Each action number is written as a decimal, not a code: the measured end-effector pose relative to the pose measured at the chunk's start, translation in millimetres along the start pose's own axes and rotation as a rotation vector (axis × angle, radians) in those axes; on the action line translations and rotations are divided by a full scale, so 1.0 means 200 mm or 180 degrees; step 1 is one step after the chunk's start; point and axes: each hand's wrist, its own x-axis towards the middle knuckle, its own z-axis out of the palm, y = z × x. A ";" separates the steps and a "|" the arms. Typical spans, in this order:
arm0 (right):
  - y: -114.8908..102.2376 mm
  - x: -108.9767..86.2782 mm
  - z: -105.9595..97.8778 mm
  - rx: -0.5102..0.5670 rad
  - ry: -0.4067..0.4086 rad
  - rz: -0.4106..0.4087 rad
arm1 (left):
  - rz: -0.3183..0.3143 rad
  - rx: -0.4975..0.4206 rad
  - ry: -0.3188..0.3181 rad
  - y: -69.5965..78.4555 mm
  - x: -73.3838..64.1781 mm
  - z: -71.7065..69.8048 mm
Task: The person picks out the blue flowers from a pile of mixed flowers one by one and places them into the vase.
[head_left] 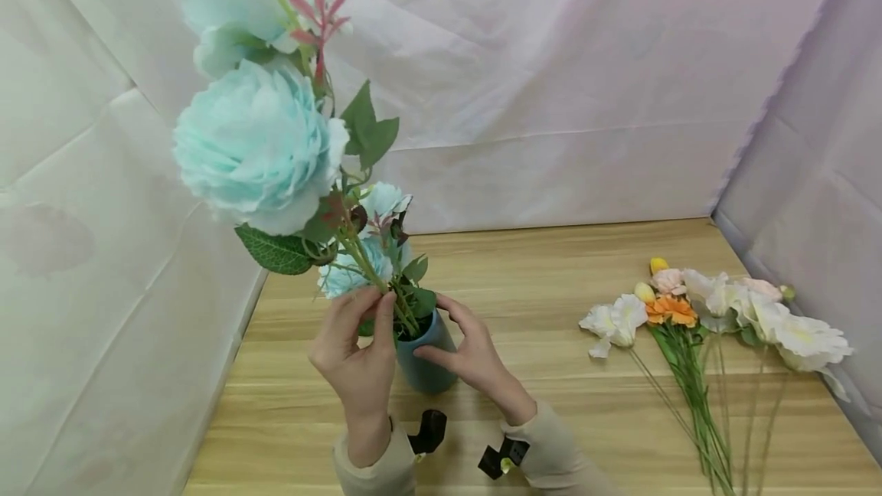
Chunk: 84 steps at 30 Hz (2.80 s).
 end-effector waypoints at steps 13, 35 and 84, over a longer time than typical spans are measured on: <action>-0.16 0.01 -0.02 0.0015 -0.0035 0.0037 | -0.0121 0.0170 -0.0142 -0.03 -0.08 -0.02; 0.01 0.00 0.00 -0.0038 0.0000 -0.0064 | -0.0167 0.0249 -0.0250 -0.15 -0.18 -0.01; -0.01 0.00 0.01 -0.0026 0.0049 -0.0051 | -0.0245 0.0782 -0.0352 -0.16 -0.33 -0.06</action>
